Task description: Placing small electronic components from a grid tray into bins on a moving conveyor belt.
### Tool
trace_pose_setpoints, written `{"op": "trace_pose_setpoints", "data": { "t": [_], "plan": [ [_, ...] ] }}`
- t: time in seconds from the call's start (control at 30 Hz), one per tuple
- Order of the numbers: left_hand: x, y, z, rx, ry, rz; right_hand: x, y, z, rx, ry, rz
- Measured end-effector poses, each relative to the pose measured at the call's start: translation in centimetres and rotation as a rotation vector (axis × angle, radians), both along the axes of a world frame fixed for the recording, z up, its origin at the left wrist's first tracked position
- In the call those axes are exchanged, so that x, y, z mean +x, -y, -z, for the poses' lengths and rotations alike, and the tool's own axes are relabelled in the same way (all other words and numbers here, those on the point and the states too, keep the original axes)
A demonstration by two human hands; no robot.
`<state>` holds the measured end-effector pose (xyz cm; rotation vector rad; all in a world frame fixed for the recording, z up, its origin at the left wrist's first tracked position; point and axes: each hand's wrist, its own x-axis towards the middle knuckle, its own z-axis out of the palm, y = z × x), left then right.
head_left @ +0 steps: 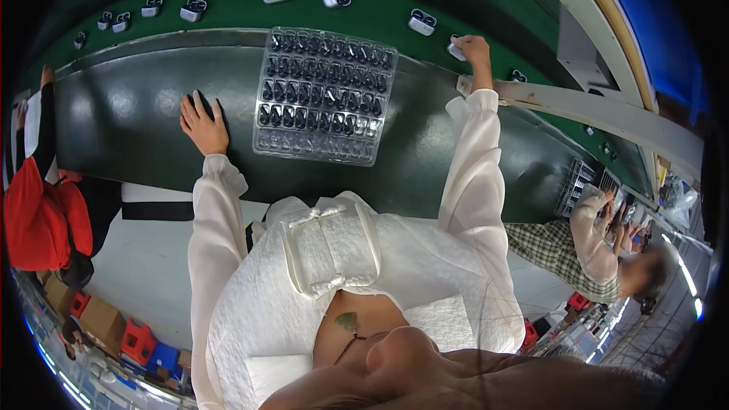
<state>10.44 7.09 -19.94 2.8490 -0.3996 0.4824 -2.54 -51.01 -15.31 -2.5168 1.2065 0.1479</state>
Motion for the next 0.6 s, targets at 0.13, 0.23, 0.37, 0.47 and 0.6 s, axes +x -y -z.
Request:
{"op": "trace_pose_setpoints", "data": {
  "t": [0.13,0.23,0.37,0.47,0.6],
  "plan": [
    [-0.4,-0.5,0.1,0.011,0.002,-0.012,0.8,-1.1,-0.1,0.12,0.036,0.022],
    [-0.3,-0.3,0.0,0.021,-0.004,-0.006,1.0,-1.9,0.7,-0.143,0.085,-0.086],
    [0.4,0.9,0.0,0.01,-0.004,0.021,0.1,-2.2,0.8,-0.377,0.31,-0.06],
    [0.0,0.4,-0.6,0.032,-0.006,-0.004,-0.6,-6.6,-4.4,-0.208,0.581,0.036],
    [0.3,-0.7,-0.2,0.051,0.003,-0.015,-4.5,-18.2,-5.9,0.565,0.861,0.13]
  ]
}}
